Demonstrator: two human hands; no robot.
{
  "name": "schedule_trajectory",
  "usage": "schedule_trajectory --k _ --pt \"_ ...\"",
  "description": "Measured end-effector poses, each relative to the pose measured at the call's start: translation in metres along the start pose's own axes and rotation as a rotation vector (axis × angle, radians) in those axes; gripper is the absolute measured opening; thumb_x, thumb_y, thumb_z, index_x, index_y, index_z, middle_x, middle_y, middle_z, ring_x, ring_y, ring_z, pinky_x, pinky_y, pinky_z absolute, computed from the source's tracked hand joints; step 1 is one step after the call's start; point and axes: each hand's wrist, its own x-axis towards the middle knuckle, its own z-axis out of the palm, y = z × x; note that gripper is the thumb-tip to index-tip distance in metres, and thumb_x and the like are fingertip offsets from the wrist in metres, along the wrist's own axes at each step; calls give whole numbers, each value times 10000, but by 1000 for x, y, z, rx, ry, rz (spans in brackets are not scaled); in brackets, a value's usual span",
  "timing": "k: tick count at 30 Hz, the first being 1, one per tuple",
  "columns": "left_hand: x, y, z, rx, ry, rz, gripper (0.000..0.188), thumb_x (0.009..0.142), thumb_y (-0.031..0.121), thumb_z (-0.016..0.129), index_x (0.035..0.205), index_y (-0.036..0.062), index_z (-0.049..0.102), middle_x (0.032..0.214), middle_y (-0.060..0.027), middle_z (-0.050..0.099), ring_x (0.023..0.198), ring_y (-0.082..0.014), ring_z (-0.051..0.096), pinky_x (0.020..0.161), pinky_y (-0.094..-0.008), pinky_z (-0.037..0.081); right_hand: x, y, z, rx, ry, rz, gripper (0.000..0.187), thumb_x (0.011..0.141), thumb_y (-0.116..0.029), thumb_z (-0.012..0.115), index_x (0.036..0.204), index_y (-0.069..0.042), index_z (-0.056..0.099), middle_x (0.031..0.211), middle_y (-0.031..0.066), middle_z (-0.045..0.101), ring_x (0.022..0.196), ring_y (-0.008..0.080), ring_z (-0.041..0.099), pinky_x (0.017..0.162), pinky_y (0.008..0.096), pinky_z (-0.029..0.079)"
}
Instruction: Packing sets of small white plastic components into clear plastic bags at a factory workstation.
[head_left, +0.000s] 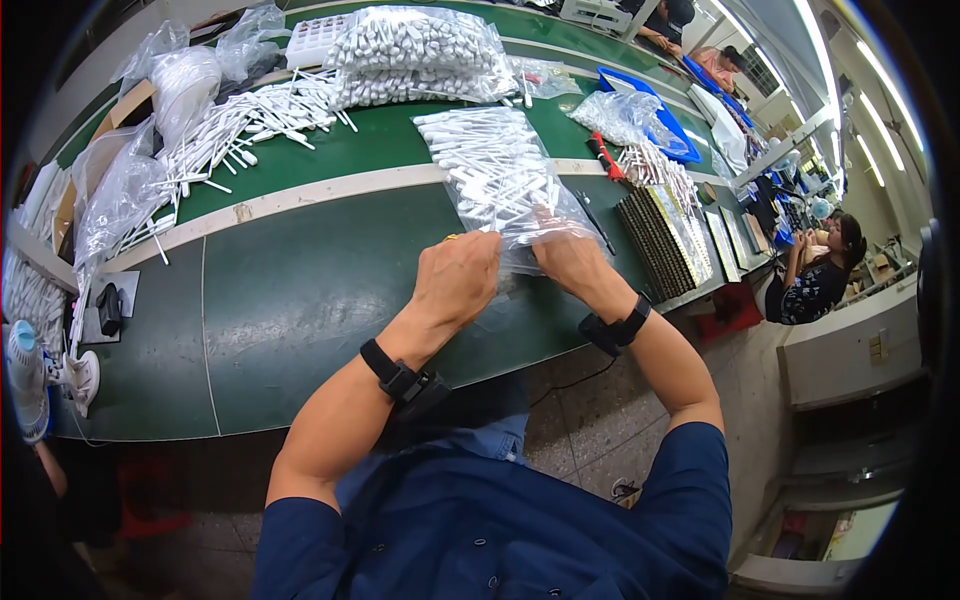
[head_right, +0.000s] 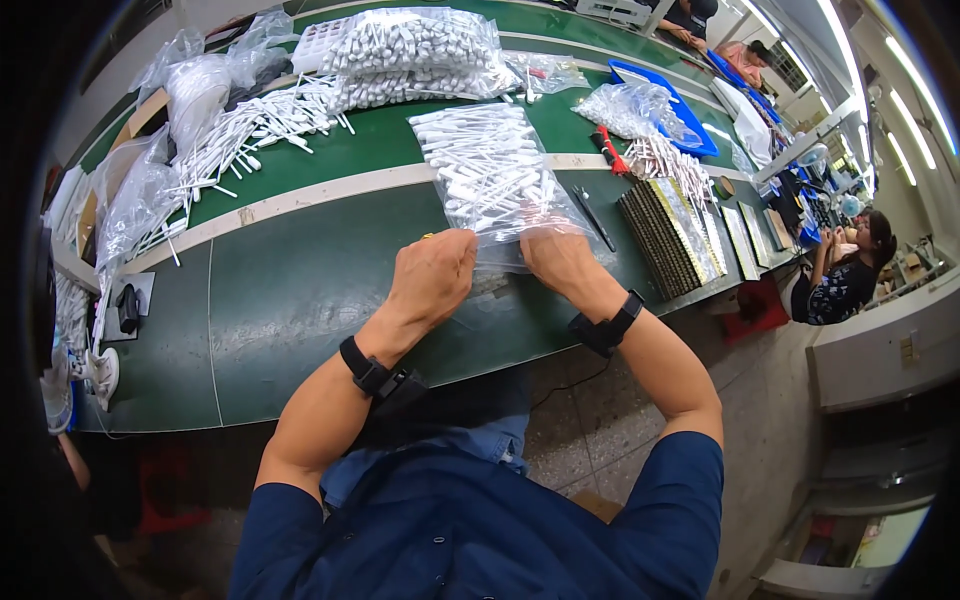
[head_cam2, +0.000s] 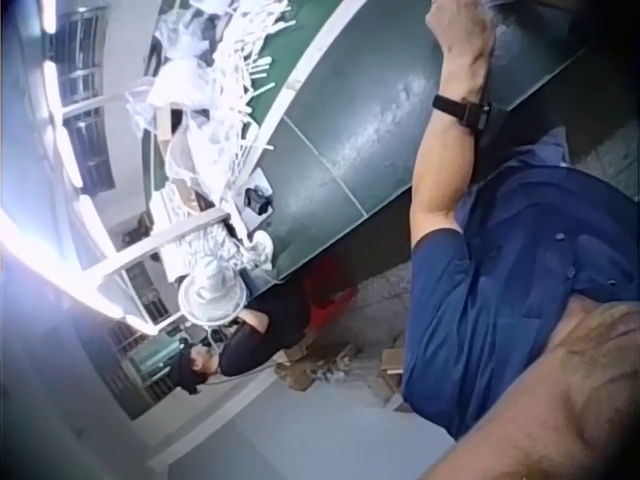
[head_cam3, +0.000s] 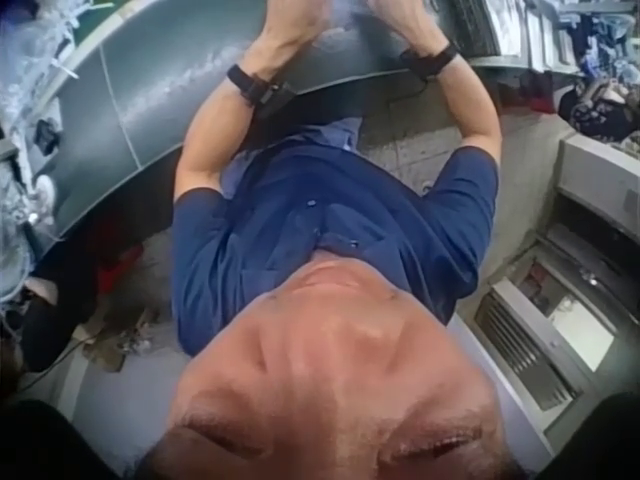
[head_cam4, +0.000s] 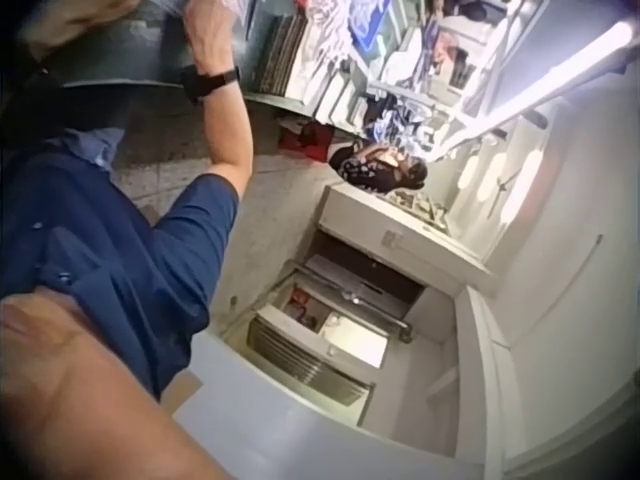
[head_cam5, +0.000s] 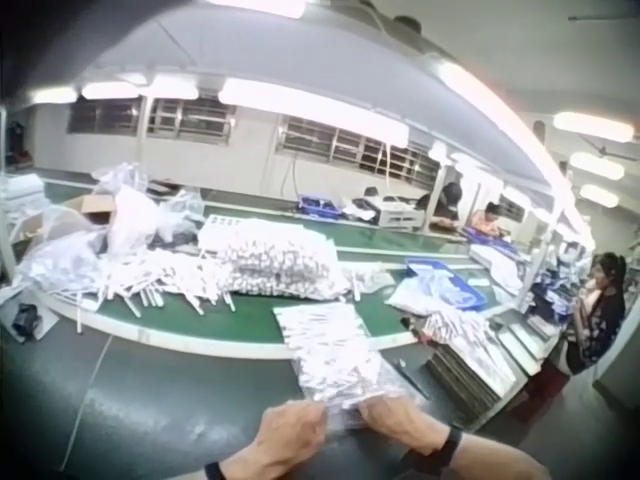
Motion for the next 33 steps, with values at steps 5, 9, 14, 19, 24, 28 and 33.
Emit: schedule_trajectory --k 5,9,14,19,24,28,33 --pt "-1 -2 -1 -12 36 14 160 968 151 553 849 48 583 797 -158 646 768 -395 643 645 -498 502 14 -23 -45 678 78 252 381 935 -92 526 1298 -25 624 1188 304 644 1082 443 634 938 477 512" --pt "-1 -3 -2 -16 39 16 168 972 150 543 843 49 578 788 -157 645 760 -395 644 643 -505 503 11 -17 -40 640 136 167 410 927 -56 524 1328 -11 602 1129 291 665 1073 440 634 910 482 513" --pt "0 -4 -1 -39 16 17 169 973 152 544 846 46 581 792 -161 646 766 -399 642 653 -513 500 -3 14 -5 336 259 24 374 923 -47 571 1291 -16 626 1138 244 680 1070 423 637 891 480 517" --pt "0 -4 1 -64 18 13 168 971 153 549 848 42 580 793 -162 646 764 -405 638 655 -517 497 0 19 -4 265 301 -60 281 872 -25 590 1148 -25 641 1009 234 670 930 411 661 786 478 536" --pt "-1 -4 0 -70 3 -7 167 971 152 550 850 41 583 793 -166 645 762 -410 636 659 -520 495 0 10 -24 291 105 46 219 915 -39 594 1118 -3 669 1018 216 674 984 411 641 863 477 516" --pt "-1 -5 -1 -70 8 -9 167 973 152 548 854 41 586 793 -170 645 763 -413 635 662 -520 495 -1 7 -23 336 122 -17 179 912 -31 588 1074 -5 660 981 215 659 955 415 631 849 485 511" --pt "0 -7 0 -97 20 4 189 984 168 561 849 36 575 786 -181 626 763 -426 618 652 -516 478 -8 14 -14 363 176 -37 201 889 -18 592 1078 -20 661 984 215 656 959 415 625 838 481 515"
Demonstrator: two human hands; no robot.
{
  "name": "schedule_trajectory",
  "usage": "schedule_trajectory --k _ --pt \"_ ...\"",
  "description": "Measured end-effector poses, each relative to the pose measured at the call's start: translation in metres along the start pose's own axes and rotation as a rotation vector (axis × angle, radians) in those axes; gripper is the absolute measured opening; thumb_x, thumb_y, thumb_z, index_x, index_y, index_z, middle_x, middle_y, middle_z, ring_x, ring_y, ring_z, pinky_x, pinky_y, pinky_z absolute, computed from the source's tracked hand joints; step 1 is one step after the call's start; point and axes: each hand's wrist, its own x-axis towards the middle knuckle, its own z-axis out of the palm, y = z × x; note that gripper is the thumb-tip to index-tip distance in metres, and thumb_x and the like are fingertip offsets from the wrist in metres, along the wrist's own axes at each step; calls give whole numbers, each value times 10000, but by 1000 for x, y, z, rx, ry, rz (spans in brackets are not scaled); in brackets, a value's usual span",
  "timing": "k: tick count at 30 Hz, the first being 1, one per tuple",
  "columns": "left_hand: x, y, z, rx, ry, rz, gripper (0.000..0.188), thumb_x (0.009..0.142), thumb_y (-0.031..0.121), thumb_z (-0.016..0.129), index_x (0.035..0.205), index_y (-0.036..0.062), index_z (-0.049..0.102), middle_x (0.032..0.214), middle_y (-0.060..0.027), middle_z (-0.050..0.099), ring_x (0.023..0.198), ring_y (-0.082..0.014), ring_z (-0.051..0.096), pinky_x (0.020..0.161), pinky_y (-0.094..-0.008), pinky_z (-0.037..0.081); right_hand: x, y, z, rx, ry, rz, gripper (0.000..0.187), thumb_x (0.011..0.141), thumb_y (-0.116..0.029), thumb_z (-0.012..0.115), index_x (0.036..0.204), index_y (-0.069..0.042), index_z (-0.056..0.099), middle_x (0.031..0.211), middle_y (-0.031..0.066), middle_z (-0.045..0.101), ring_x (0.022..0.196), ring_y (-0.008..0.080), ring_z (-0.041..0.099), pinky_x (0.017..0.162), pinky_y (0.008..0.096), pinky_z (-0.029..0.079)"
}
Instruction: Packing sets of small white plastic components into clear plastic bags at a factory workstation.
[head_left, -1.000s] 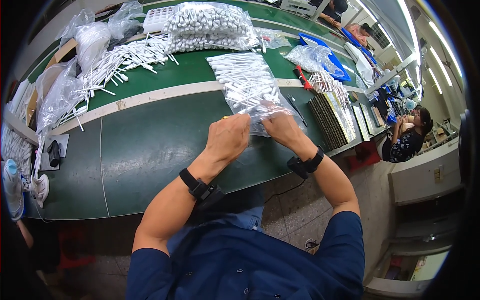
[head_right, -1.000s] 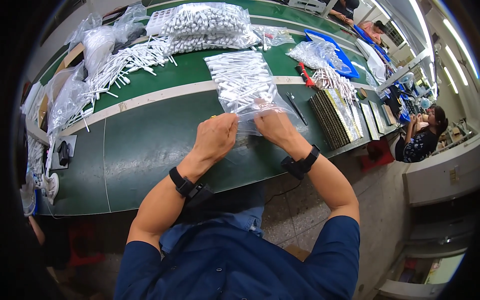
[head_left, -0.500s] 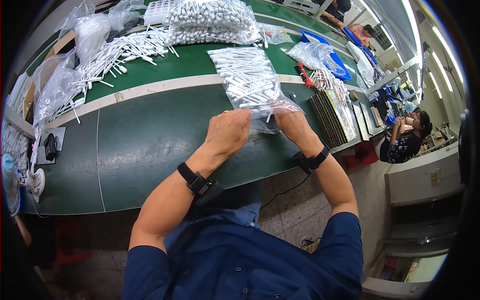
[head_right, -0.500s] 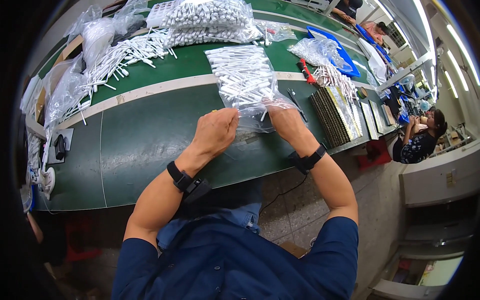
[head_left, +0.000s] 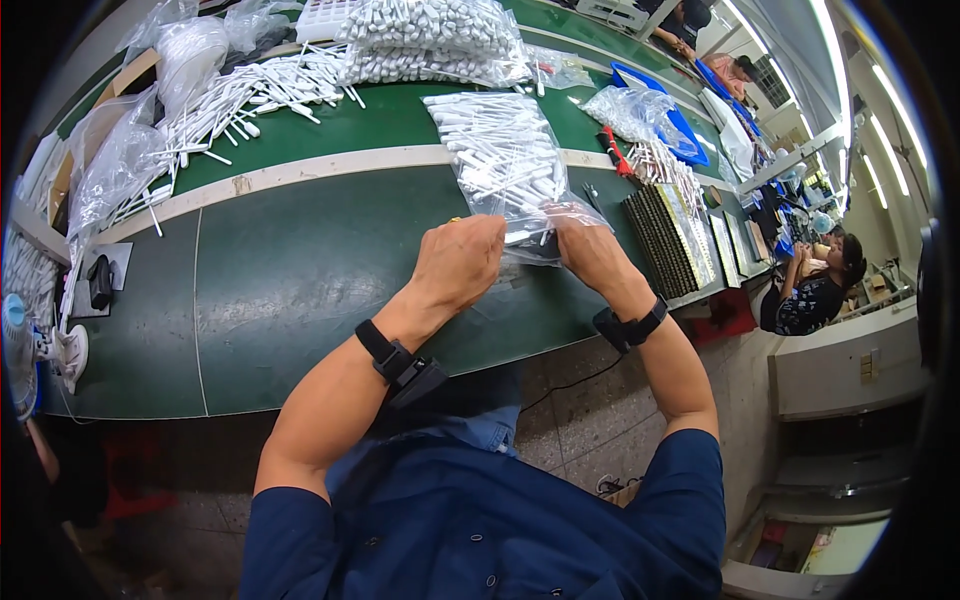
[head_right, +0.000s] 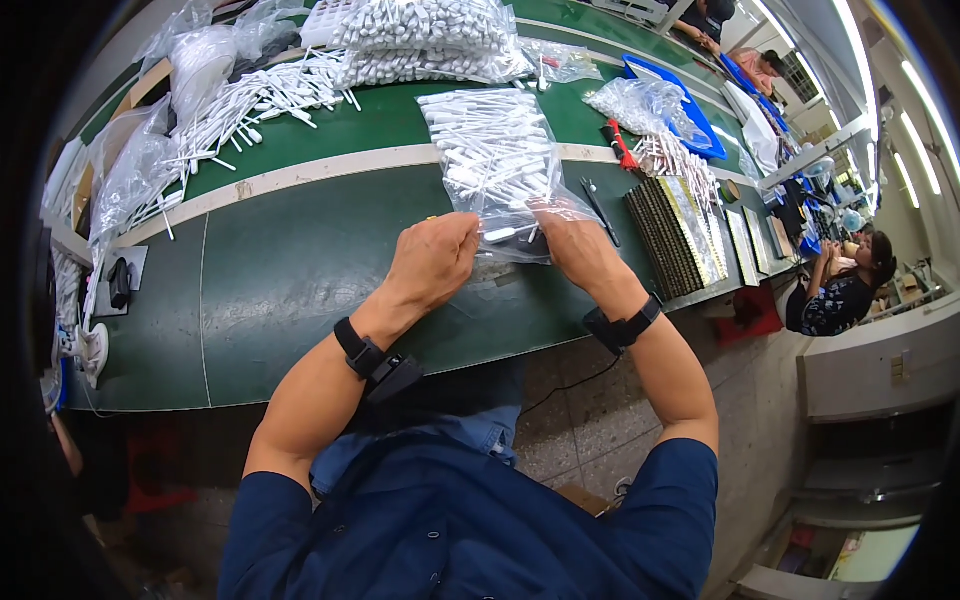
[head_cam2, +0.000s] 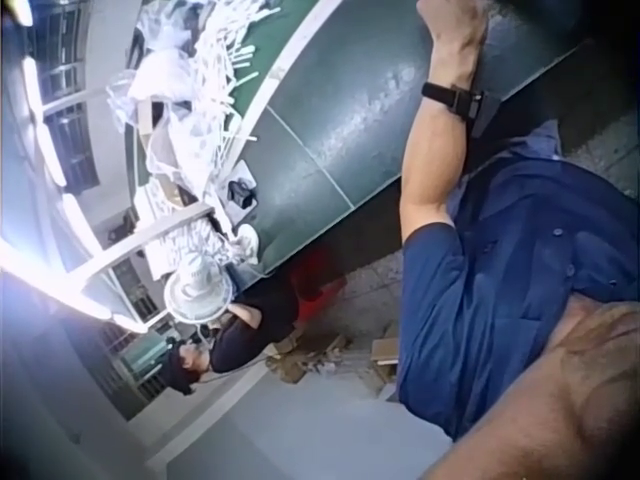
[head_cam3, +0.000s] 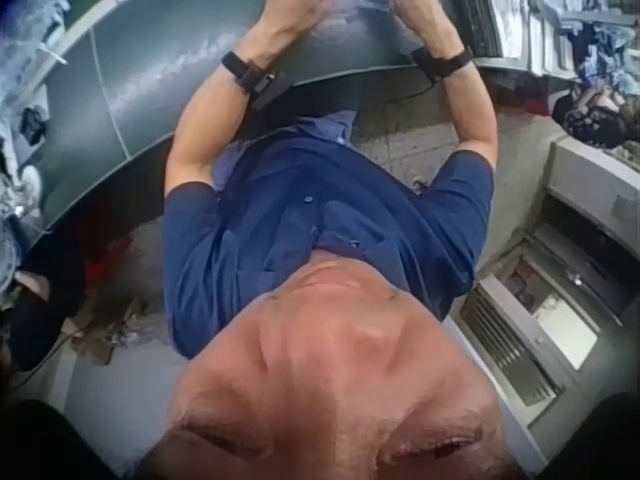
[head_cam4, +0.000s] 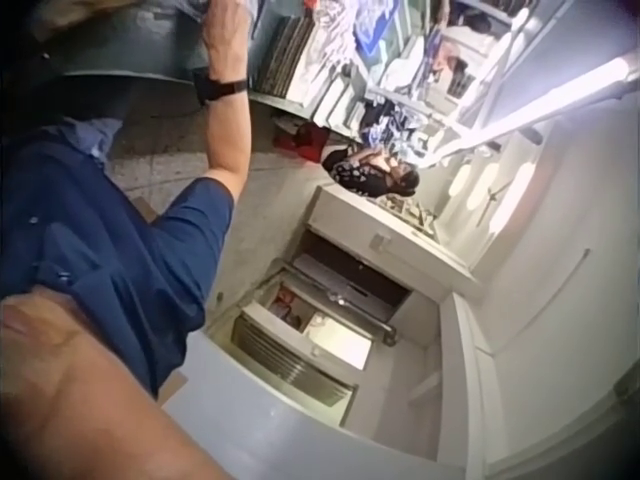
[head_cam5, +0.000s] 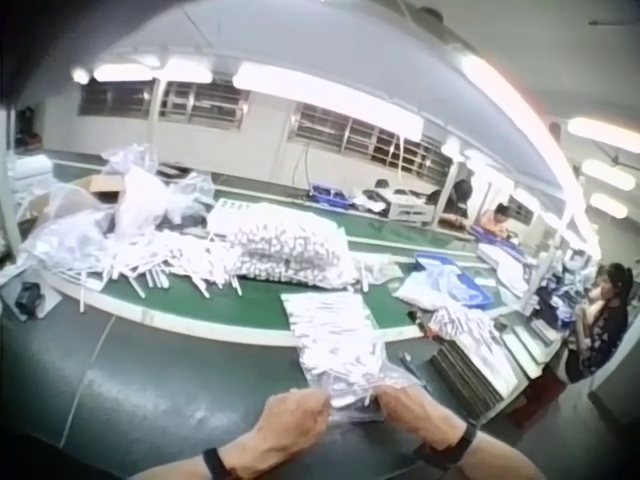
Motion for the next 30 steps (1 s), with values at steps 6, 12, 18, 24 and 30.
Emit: schedule_trajectory --k 6,12,18,24,30 --pt "1 3 -1 -5 -27 12 168 977 150 551 862 34 588 808 -174 646 778 -417 633 674 -514 498 14 2 -4 -38 -54 -58 233 870 -10 599 1097 -37 650 972 210 656 963 407 627 837 475 520" --pt "1 6 -2 -25 1 24 177 983 149 548 857 29 582 805 -170 641 779 -410 634 671 -508 500 33 -9 5 -113 39 -65 211 869 -24 608 1076 -48 643 995 197 660 947 385 646 810 468 536" --pt "-1 4 -2 -13 35 20 166 976 144 554 858 29 580 800 -162 635 776 -405 634 668 -505 501 45 -20 9 -139 63 -90 265 842 -34 634 1105 -68 633 1066 170 655 955 372 653 800 460 552" --pt "1 3 -4 -32 32 35 158 972 150 575 867 34 596 798 -172 632 759 -416 620 652 -500 487 38 -20 0 -127 218 -327 407 834 -30 660 1238 -57 615 1050 165 646 1024 372 614 884 470 519" --pt "1 1 -2 -45 16 29 161 974 154 585 867 36 606 796 -177 631 752 -420 616 646 -496 483 38 -11 -2 -220 30 -266 470 797 -12 664 1258 -50 585 1033 143 638 990 351 609 829 447 531"
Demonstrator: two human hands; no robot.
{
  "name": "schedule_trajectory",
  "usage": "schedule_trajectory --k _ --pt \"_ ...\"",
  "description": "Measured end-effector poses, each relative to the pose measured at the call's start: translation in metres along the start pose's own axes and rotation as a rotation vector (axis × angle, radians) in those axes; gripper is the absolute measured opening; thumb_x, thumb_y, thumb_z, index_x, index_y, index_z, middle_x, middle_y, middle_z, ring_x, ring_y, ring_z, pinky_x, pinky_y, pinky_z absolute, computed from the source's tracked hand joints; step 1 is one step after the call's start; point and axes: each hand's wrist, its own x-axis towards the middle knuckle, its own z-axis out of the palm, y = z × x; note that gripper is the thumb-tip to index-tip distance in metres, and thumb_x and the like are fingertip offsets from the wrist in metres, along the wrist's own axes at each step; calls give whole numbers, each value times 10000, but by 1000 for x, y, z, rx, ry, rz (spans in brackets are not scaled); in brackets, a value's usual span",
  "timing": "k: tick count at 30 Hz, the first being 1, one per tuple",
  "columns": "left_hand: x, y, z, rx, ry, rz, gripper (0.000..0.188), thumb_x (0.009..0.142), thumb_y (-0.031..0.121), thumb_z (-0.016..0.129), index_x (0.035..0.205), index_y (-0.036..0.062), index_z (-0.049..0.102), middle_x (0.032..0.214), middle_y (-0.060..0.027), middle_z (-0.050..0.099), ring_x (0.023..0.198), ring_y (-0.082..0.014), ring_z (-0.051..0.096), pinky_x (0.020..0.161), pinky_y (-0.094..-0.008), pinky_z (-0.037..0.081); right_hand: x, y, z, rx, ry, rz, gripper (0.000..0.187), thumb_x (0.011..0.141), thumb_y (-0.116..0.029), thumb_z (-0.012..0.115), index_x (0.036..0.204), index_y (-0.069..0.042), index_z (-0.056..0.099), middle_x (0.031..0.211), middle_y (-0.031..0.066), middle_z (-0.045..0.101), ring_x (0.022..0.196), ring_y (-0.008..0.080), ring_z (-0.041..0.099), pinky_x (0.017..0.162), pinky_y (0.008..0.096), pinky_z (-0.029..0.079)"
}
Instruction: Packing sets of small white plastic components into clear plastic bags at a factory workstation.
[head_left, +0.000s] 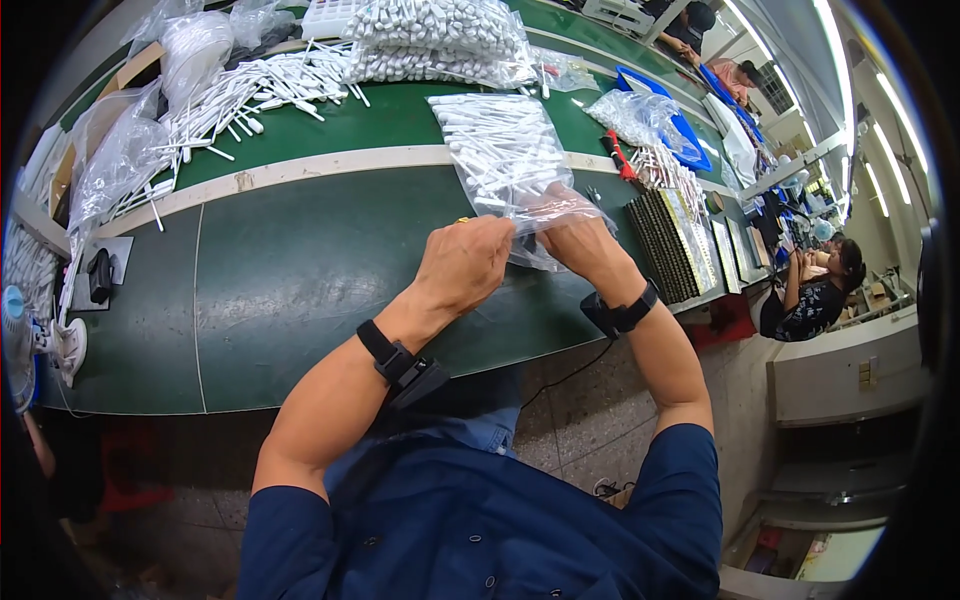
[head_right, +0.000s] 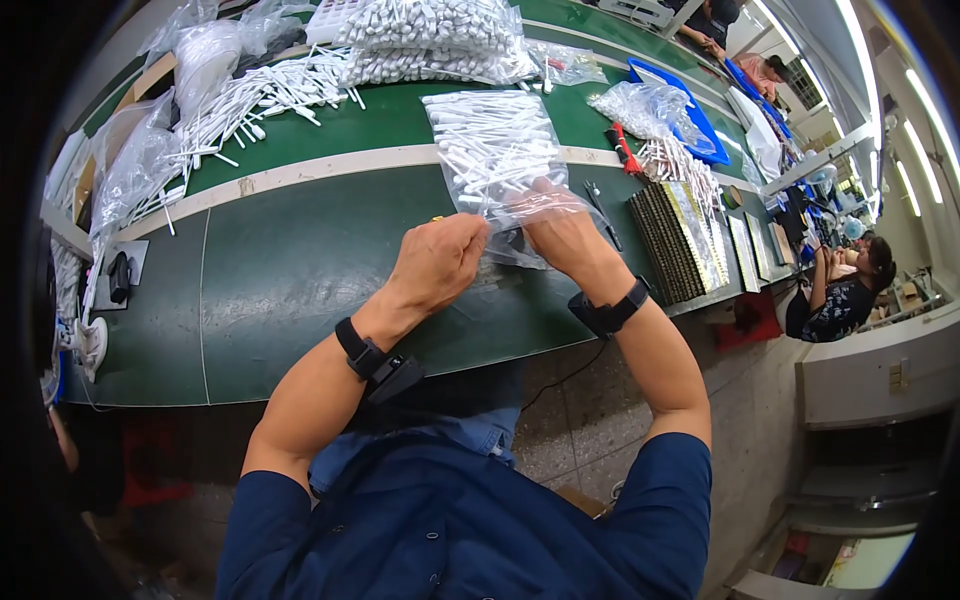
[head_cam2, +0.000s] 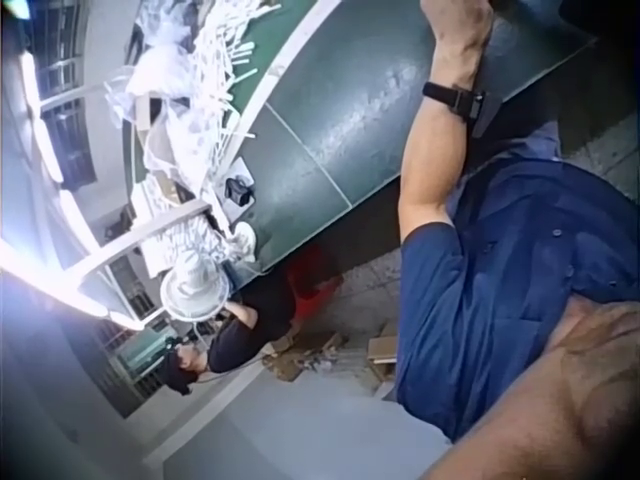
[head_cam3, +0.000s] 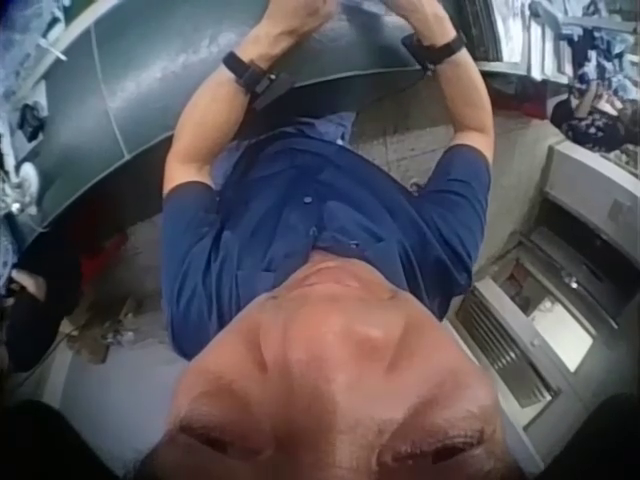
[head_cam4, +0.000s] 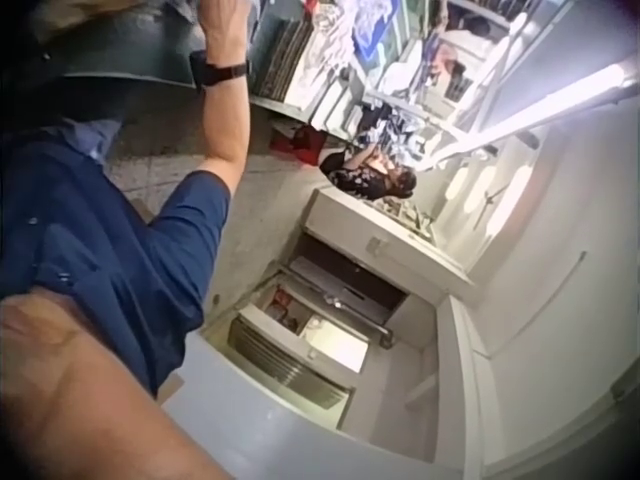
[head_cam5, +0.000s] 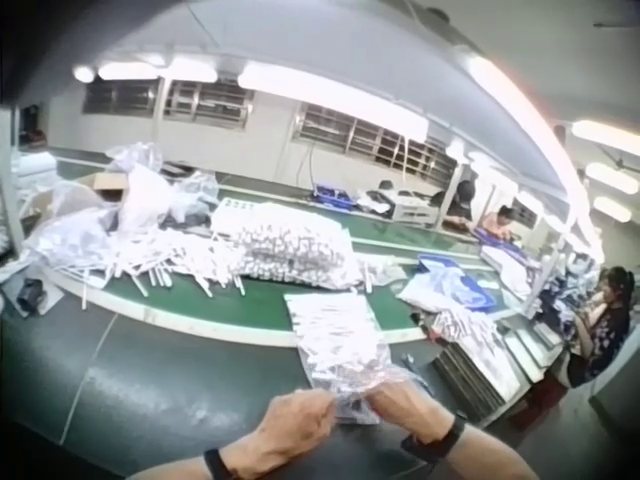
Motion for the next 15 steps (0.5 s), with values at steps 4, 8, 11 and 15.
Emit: schedule_trajectory --k 4,8,11,15 --pt "-1 2 2 2 7 23 163 975 138 560 852 33 583 793 -152 629 765 -399 629 661 -498 502 9 13 17 -51 -32 98 354 812 -12 659 1161 -62 624 991 172 630 1006 347 618 822 428 536" --pt "-3 0 0 -11 6 18 171 982 159 587 867 34 611 796 -176 630 742 -421 614 640 -495 484 6 10 18 -86 -73 171 435 797 -4 648 1223 -53 576 1001 166 636 985 345 615 795 426 548" --pt "-4 1 0 -19 28 16 179 982 165 588 860 36 609 792 -177 629 741 -422 615 639 -496 485 0 0 16 -61 -7 101 397 800 5 640 1189 -43 571 995 173 631 994 349 617 810 420 552" --pt "-1 3 -3 1 16 15 181 984 164 582 854 41 604 793 -175 633 743 -421 620 637 -496 488 -1 -3 16 -23 83 116 293 828 14 630 1112 -29 571 948 206 614 911 382 625 782 450 540"
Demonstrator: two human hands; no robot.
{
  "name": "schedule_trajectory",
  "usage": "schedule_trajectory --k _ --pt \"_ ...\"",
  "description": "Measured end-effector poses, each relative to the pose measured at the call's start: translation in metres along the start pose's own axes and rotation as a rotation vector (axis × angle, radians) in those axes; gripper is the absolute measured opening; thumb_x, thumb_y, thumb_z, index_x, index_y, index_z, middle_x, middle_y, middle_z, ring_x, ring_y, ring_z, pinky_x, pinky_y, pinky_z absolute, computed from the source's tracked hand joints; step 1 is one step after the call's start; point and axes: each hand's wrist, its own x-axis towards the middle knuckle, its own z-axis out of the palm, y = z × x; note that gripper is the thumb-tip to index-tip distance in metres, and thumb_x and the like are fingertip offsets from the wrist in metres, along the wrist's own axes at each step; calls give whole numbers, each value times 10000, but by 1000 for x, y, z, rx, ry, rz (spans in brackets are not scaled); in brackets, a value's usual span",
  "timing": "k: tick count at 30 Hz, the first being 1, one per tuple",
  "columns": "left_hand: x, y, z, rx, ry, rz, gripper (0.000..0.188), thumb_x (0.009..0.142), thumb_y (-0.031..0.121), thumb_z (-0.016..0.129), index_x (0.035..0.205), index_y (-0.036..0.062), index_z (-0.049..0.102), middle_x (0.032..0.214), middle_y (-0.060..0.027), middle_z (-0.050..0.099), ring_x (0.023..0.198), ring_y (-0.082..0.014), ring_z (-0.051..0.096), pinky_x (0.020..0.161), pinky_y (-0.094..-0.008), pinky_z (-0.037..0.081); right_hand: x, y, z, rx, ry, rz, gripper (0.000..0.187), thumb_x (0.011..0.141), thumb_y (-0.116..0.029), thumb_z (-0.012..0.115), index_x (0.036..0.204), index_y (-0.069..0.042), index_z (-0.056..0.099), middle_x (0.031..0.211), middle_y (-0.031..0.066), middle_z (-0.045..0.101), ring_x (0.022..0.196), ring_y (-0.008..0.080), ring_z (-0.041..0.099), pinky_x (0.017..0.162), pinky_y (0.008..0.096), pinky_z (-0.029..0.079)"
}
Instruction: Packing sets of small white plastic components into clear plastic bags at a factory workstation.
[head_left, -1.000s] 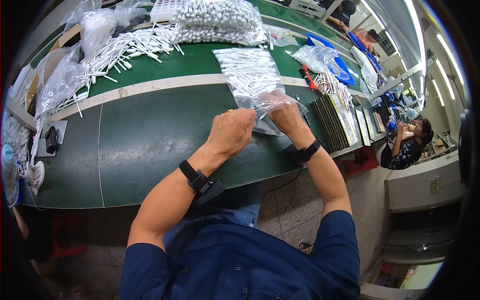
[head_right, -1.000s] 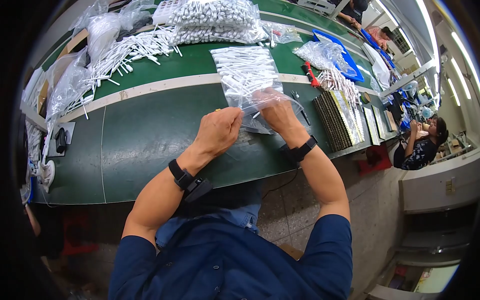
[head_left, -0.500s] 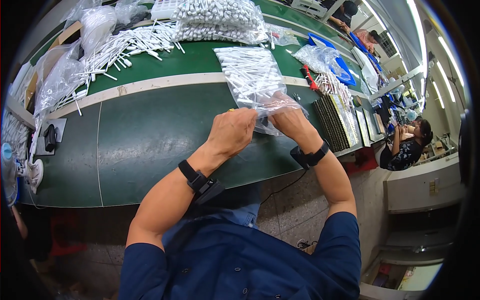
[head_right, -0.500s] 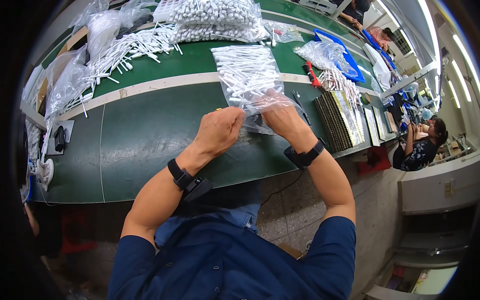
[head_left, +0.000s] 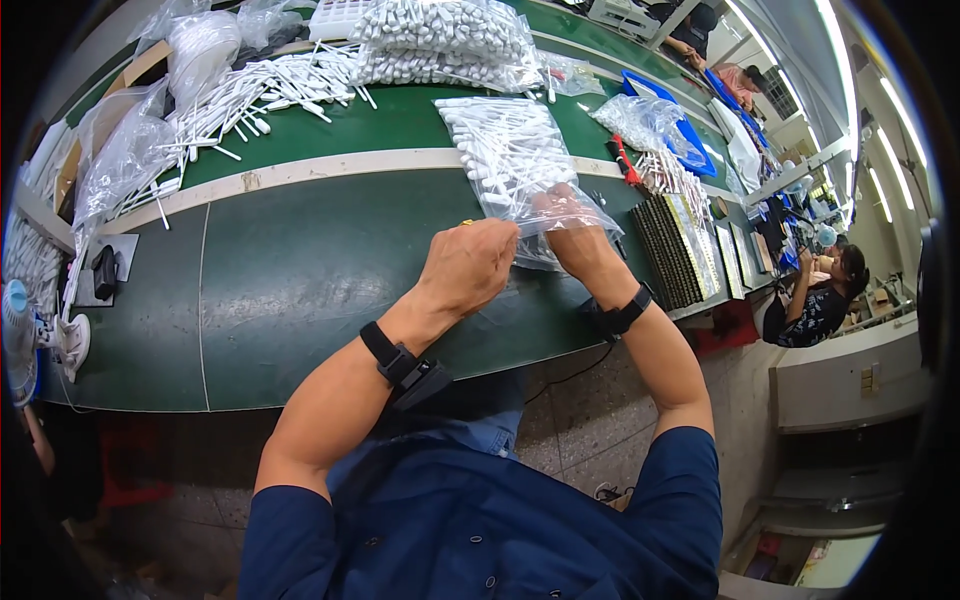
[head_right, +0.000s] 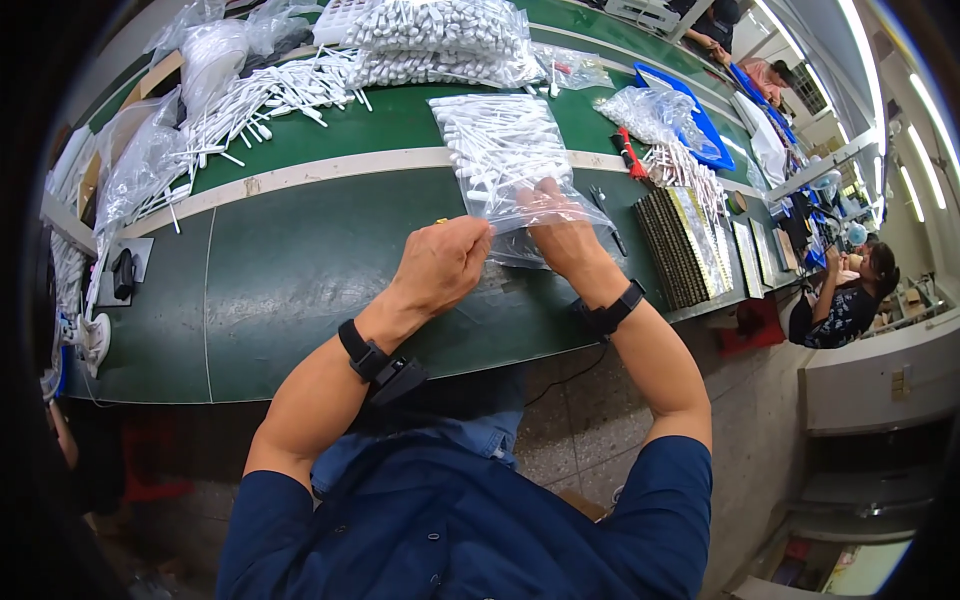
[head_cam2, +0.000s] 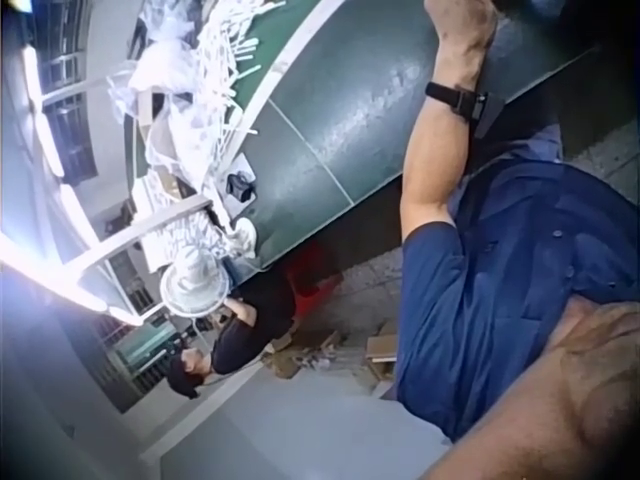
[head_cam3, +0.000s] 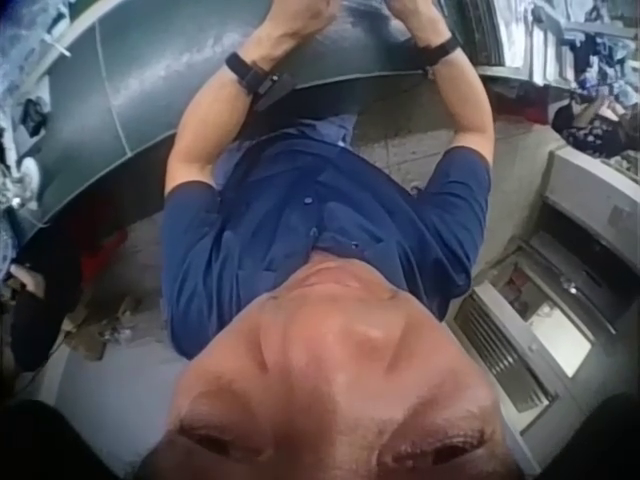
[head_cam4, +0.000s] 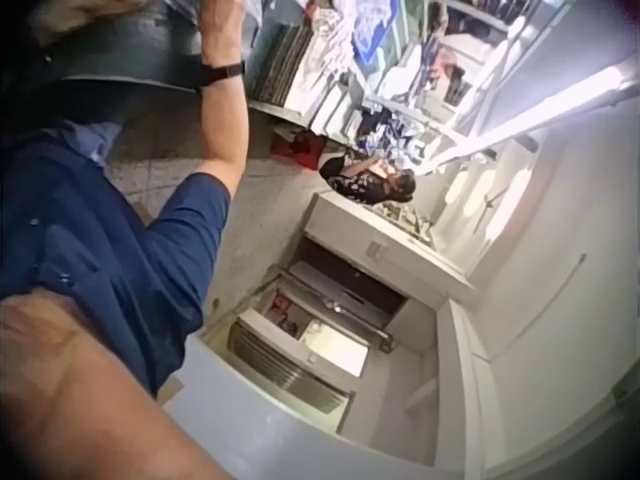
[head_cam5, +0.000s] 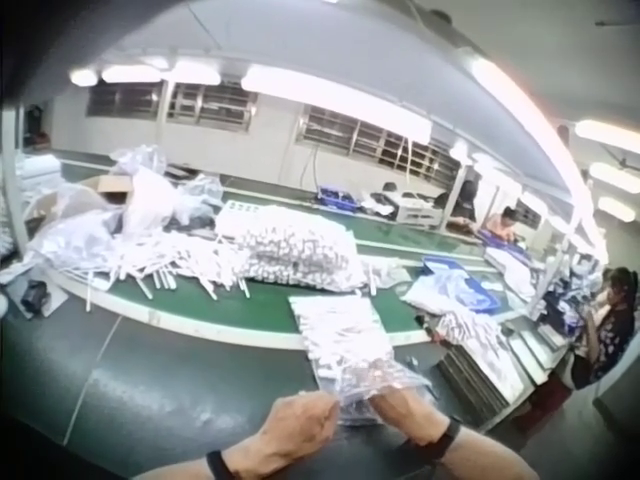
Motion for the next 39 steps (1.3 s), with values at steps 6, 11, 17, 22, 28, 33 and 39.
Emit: schedule_trajectory --k 6,11,17,22,28,33,39 --pt "0 1 2 15 -7 -49 203 975 206 602 854 43 600 789 -173 642 749 -429 626 642 -510 488 -8 -1 -8 47 -43 66 193 865 6 631 1050 -13 583 957 221 617 876 394 630 752 465 535" --pt "-2 5 -4 131 -186 -232 249 948 286 642 962 41 604 796 -187 669 798 -443 649 675 -542 495 -27 -9 -19 123 -5 84 144 900 -64 666 1026 -13 617 1003 194 649 916 378 647 747 451 537" --pt "-3 4 -4 207 -267 -275 327 935 323 650 1097 45 593 814 -210 692 836 -446 670 704 -562 504 -50 -31 -57 -17 271 466 266 892 -225 750 1023 -9 667 924 158 693 890 307 684 726 391 549" --pt "18 -2 -11 149 -274 -327 293 937 283 621 1064 19 621 794 -211 690 810 -441 669 697 -540 502 -76 38 -29 263 76 847 316 908 -305 703 891 10 709 729 123 684 681 214 683 617 360 537" --pt "125 -11 -54 106 -103 -296 290 895 223 577 1003 -30 670 847 -243 674 832 -368 675 774 -456 518 20 121 -56 650 -49 869 358 916 -309 575 801 -9 732 643 138 673 585 254 676 596 382 523" --pt "248 -37 -115 -177 -36 -402 170 829 154 606 820 -7 662 694 -99 651 583 -231 612 557 -370 482 127 168 -110 627 -61 659 323 891 -276 634 735 1 693 601 78 629 514 153 596 476 306 439" --pt "286 -16 -159 -319 37 -411 155 831 116 610 687 77 567 618 -14 529 463 -120 450 420 -311 303 172 155 -157 764 124 777 291 869 -250 636 720 -5 683 616 51 613 506 135 528 477 283 387"
